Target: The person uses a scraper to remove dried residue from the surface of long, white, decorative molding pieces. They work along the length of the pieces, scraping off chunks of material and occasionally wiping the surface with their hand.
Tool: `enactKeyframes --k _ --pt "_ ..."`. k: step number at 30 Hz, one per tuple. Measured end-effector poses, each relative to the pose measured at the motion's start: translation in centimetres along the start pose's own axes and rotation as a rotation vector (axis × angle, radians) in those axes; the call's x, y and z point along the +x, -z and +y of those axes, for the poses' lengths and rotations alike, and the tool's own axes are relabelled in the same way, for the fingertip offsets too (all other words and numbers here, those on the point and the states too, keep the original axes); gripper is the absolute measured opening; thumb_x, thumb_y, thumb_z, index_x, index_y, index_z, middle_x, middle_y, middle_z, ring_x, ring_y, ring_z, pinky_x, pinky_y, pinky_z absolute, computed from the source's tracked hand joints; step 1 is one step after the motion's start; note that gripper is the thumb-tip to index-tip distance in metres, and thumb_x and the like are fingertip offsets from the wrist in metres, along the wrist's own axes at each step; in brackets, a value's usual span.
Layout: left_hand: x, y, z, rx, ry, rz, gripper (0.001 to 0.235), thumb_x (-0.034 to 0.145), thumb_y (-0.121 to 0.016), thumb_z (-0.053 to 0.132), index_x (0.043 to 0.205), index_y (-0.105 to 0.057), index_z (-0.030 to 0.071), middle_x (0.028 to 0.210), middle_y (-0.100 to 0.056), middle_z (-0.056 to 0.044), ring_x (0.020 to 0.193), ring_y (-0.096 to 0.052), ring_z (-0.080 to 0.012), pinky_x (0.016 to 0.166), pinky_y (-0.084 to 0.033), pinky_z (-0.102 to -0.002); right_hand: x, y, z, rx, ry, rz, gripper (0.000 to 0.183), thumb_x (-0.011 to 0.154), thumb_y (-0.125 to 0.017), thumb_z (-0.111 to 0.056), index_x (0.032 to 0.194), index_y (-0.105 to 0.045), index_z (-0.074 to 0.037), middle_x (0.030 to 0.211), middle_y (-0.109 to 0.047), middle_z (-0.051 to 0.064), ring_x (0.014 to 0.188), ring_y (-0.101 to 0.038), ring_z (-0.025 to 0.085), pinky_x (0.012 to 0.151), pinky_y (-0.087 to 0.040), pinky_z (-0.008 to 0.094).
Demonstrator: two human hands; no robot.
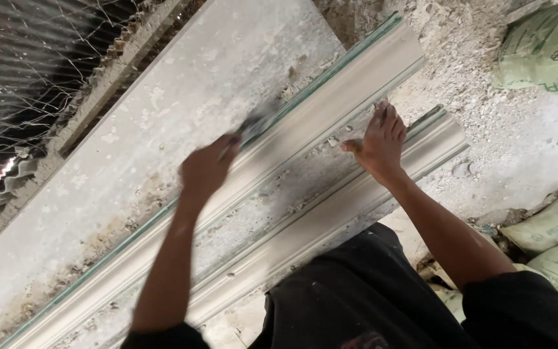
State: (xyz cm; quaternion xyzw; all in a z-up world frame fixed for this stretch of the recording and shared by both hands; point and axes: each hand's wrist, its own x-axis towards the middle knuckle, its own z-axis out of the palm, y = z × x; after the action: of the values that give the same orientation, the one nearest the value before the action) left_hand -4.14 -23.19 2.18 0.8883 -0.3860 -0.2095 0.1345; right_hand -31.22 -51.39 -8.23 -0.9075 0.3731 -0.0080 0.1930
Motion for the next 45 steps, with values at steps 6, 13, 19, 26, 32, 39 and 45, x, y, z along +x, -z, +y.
enactKeyframes --k 6,13,19,26,32,39,45 --pt "19.4 -7.8 22.8 -0.057 -0.043 0.128 0.028 0.1 -0.054 0.044 0.106 -0.072 0.023 0.091 -0.076 -0.009 0.079 -0.074 -0.0305 0.062 -0.055 -0.048 0.5 2.1 -2.1 -0.058 -0.113 -0.124 0.136 0.072 -0.082 -0.06 0.159 -0.005 0.011 0.162 -0.013 0.033 0.149 -0.018 0.047 0.122 -0.014 0.054" --pt "17.3 -5.8 21.7 0.059 -0.195 0.015 0.02 0.104 -0.055 0.028 0.107 -0.069 0.014 0.076 -0.07 -0.008 0.063 -0.068 -0.0194 0.052 -0.053 -0.04 0.4 1.1 -1.3 0.008 -0.169 -0.098 0.128 0.077 -0.082 -0.058 0.161 -0.008 0.004 0.166 -0.012 0.028 0.155 -0.012 0.043 0.125 -0.012 0.053" --pt "4.1 0.0 7.3 0.057 -0.01 -0.133 0.035 0.106 -0.047 0.045 0.137 -0.06 0.033 0.064 -0.066 -0.003 0.049 -0.06 -0.0207 0.044 -0.047 -0.039 0.6 -0.5 -0.2 0.0 -0.115 -0.099 0.129 0.079 -0.077 -0.063 0.16 -0.008 0.01 0.162 -0.015 0.035 0.15 -0.016 0.048 0.121 -0.012 0.06" --pt "11.1 -2.9 13.5 0.007 -0.08 0.034 0.035 0.105 -0.049 0.047 0.128 -0.068 0.029 0.066 -0.068 0.001 0.05 -0.062 -0.0179 0.044 -0.047 -0.037 0.6 0.5 -1.0 -0.004 -0.078 -0.061 0.13 0.078 -0.078 -0.062 0.159 -0.008 0.01 0.162 -0.016 0.036 0.149 -0.018 0.049 0.122 -0.014 0.058" --pt "24.6 -5.4 28.3 0.086 -0.118 0.025 0.021 0.101 -0.058 0.027 0.101 -0.074 0.013 0.094 -0.074 -0.014 0.075 -0.074 -0.0261 0.059 -0.06 -0.042 0.7 2.1 -2.3 0.005 -0.13 -0.064 0.131 0.073 -0.086 -0.053 0.159 -0.007 0.007 0.163 -0.015 0.032 0.15 -0.016 0.047 0.122 -0.013 0.055" --pt "30.6 -4.5 21.6 0.336 -0.614 0.561 0.029 0.086 -0.068 0.007 0.114 -0.074 0.011 0.096 -0.075 -0.013 0.083 -0.074 -0.0296 0.055 -0.057 -0.047 0.4 1.9 -2.2 0.032 -0.104 -0.059 0.128 0.074 -0.087 -0.052 0.159 -0.011 0.004 0.164 -0.018 0.029 0.151 -0.019 0.046 0.122 -0.016 0.055" --pt "24.4 -0.4 10.1 0.611 -0.67 0.215 0.043 0.087 -0.067 -0.002 0.127 -0.07 0.015 0.111 -0.075 -0.011 0.078 -0.072 -0.0296 0.051 -0.055 -0.04 0.3 1.7 -1.7 0.015 -0.124 -0.082 0.135 0.072 -0.086 -0.057 0.16 -0.005 0.006 0.163 -0.014 0.03 0.15 -0.017 0.046 0.123 -0.012 0.054"
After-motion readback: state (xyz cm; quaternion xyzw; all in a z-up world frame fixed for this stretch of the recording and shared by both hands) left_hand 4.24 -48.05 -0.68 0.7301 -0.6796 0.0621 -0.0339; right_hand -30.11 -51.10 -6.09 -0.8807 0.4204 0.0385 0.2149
